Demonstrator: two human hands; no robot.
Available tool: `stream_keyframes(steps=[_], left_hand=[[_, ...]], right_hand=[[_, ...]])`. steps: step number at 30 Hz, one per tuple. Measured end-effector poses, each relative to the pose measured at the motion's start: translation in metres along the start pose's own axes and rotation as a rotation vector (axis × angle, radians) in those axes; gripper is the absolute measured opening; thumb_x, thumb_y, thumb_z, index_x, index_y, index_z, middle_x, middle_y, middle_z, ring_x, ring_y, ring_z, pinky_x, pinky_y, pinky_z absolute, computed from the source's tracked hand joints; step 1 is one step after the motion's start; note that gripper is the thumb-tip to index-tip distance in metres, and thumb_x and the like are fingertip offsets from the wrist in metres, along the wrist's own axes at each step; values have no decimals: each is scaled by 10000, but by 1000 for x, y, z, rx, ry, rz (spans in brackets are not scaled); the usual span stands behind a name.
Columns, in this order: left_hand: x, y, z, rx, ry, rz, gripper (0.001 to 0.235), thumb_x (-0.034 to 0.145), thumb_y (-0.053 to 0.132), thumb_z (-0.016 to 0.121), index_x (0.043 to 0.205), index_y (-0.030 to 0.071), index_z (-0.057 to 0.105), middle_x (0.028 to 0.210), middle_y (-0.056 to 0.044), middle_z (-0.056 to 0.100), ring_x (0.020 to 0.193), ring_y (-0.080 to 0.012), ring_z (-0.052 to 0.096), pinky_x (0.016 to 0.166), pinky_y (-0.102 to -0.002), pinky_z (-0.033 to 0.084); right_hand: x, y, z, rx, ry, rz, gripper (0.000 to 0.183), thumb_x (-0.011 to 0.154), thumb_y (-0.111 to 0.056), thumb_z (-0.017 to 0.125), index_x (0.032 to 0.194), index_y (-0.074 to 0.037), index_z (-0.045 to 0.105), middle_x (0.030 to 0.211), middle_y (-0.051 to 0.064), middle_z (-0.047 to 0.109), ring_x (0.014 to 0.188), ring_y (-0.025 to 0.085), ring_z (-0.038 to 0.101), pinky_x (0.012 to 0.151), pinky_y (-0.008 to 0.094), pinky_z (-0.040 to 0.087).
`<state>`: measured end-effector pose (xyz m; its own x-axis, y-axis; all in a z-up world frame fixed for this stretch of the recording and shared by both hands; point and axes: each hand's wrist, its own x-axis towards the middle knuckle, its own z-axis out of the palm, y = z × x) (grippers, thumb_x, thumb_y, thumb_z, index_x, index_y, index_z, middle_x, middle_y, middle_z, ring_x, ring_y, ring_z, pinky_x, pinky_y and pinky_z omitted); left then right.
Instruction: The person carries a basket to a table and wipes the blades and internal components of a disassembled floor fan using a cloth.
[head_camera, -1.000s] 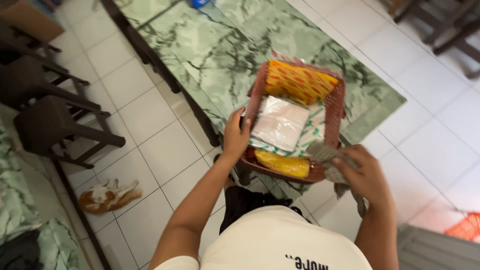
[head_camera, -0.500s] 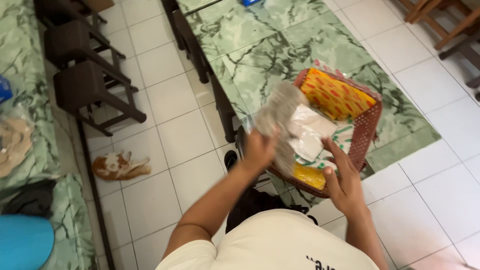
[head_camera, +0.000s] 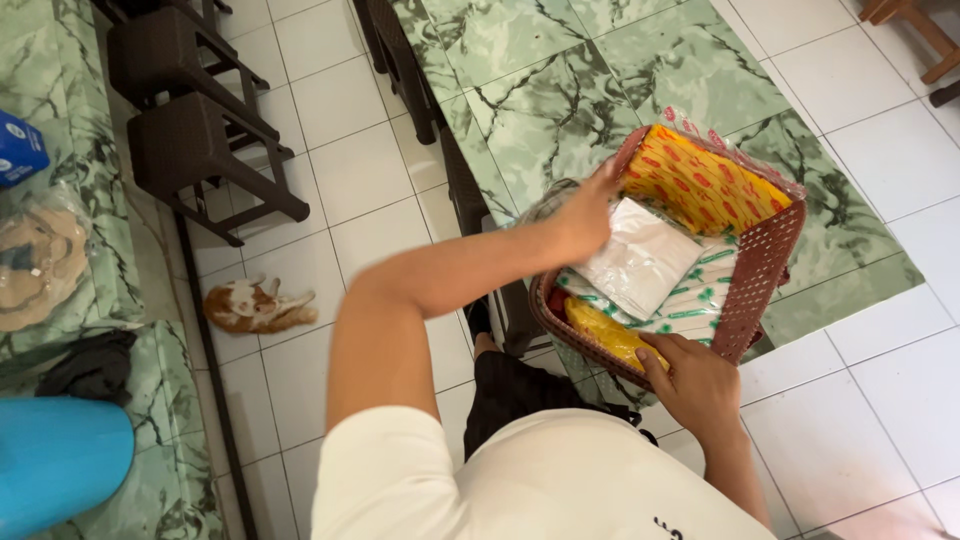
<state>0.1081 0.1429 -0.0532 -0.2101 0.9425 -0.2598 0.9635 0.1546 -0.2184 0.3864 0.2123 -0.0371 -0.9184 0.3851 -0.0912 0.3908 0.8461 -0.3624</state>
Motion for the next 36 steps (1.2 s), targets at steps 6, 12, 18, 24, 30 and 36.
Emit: stream_keyframes(steps=[6,12,18,24,30,36], left_hand=[[49,4,41,-41,-32,-12,180,731,209,741,887,139,799,1299,-121,587,1302,-365,436,980,-621,288],[164,-50,105,-7,288,40,151,734,193,746,867,135,787,1172,-112,630,1172,-348,516,903,-578,370],[134,18,219,-5,142,224,123,736,177,751,848,131,775,1044,-104,674,1041,-331,596,826,-535,451],[132,-79,110,14,234,165,96,738,161,756,828,128,763,917,-95,717,911,-314,676,748,-492,533],[21,-42,18,-144,-88,158,122,761,196,749,873,160,779,939,-69,725,988,-331,630,769,-561,523],[-48,-10,18,-383,-295,361,261,785,239,735,1010,113,774,941,-144,741,895,-334,702,788,-480,548]], right_hand=[[1,-3,-2,51,17,15,350,946,-449,568,1154,-244,762,1039,-34,766,687,189,717,650,360,542],[2,-3,-3,56,13,-17,333,958,-432,559,1131,-242,771,1011,-40,771,670,184,709,628,362,533],[3,0,-6,89,43,-21,328,938,-431,587,1127,-240,776,1008,-27,770,673,183,724,632,362,535],[3,0,-8,69,9,-28,309,937,-418,585,1108,-253,783,1020,-41,777,694,178,735,637,361,538],[0,1,-5,78,23,-12,310,939,-414,588,1113,-250,785,1015,-34,778,707,182,736,630,366,538],[-1,5,1,61,108,-55,258,934,-395,647,1052,-223,800,871,-3,771,676,194,724,601,362,528]])
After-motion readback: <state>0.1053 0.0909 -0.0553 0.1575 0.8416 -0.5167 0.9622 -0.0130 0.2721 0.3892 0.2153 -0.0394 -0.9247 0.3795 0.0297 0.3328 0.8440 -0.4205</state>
